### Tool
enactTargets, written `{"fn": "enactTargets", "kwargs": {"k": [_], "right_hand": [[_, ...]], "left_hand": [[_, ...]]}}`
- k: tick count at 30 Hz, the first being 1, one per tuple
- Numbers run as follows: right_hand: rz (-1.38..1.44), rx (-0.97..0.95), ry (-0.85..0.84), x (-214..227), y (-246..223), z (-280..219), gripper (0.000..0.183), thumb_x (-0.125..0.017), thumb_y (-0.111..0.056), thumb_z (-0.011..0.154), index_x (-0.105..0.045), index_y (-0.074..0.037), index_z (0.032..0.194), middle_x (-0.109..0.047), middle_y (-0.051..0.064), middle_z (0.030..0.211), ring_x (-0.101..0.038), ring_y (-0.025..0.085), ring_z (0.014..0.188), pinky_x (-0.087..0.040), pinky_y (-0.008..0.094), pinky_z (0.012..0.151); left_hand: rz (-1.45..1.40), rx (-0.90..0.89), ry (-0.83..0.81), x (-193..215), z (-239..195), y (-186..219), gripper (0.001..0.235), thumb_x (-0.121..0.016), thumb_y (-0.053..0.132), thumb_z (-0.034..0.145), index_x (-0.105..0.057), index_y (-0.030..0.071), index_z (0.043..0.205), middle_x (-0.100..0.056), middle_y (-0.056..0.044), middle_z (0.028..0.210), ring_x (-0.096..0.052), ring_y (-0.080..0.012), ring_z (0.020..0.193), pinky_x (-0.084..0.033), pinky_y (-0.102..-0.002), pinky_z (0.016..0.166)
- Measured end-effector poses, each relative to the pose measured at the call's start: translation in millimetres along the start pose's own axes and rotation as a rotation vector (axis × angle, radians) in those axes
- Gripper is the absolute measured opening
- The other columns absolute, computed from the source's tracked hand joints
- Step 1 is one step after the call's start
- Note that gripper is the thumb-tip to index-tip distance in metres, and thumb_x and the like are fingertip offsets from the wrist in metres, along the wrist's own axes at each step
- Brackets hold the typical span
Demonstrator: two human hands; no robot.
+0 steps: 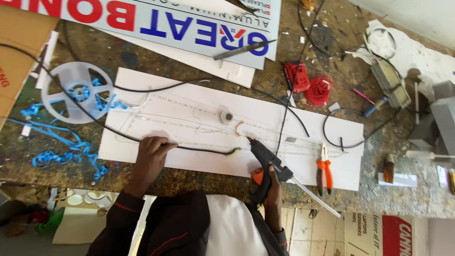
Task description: The person applies adhesive using a hot glue gun to a template on a workspace and then positions a strip of LED lights along the glue path.
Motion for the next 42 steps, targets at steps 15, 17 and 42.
{"fn": "enactTargets", "kwargs": {"k": [15,17,42], "right_hand": [[-0.825,0.073,-0.294,-92.6,-104.0,-113.3,0.042,-0.074,-0.038,0.100,-0.088,-0.001,0.114,-0.068,0.018,0.059,-0.070,0.031,0.041,-0.061,0.041,0.040],[-0.767,0.290,-0.484,-82.9,-84.4,-96.0,0.037,-0.081,-0.033,0.099,-0.085,-0.004,0.121,-0.081,0.009,0.113,-0.078,0.026,0.109,-0.060,0.040,0.094],[-1.230,0.217,-0.470,-171.8,-67.1,-131.3,0.047,-0.081,-0.054,0.094,-0.085,-0.014,0.068,-0.090,-0.003,0.110,-0.077,0.016,0.115,-0.053,0.037,0.102]], "left_hand": [[-0.100,0.066,0.090,9.6,-4.3,-3.4,0.019,-0.078,0.015,0.109,-0.080,0.014,0.127,-0.071,-0.005,0.124,-0.065,-0.0320,0.120,-0.052,-0.052,0.108],[-0.101,0.056,0.151,7.1,-9.8,-9.0,0.020,-0.081,0.017,0.108,-0.079,0.016,0.127,-0.071,-0.004,0.126,-0.065,-0.0314,0.122,-0.052,-0.052,0.106],[-0.204,0.066,0.126,1.5,5.2,8.9,0.010,-0.073,0.026,0.113,-0.078,0.019,0.110,-0.066,-0.001,0.115,-0.059,-0.0279,0.114,-0.035,-0.053,0.110]]}}
Point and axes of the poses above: each hand's wrist, its own z-axis towards the middle knuckle, its own x-axis out of the back of the hand, y = z × x, the point moved 1 cm from there along z, towards the middle knuckle
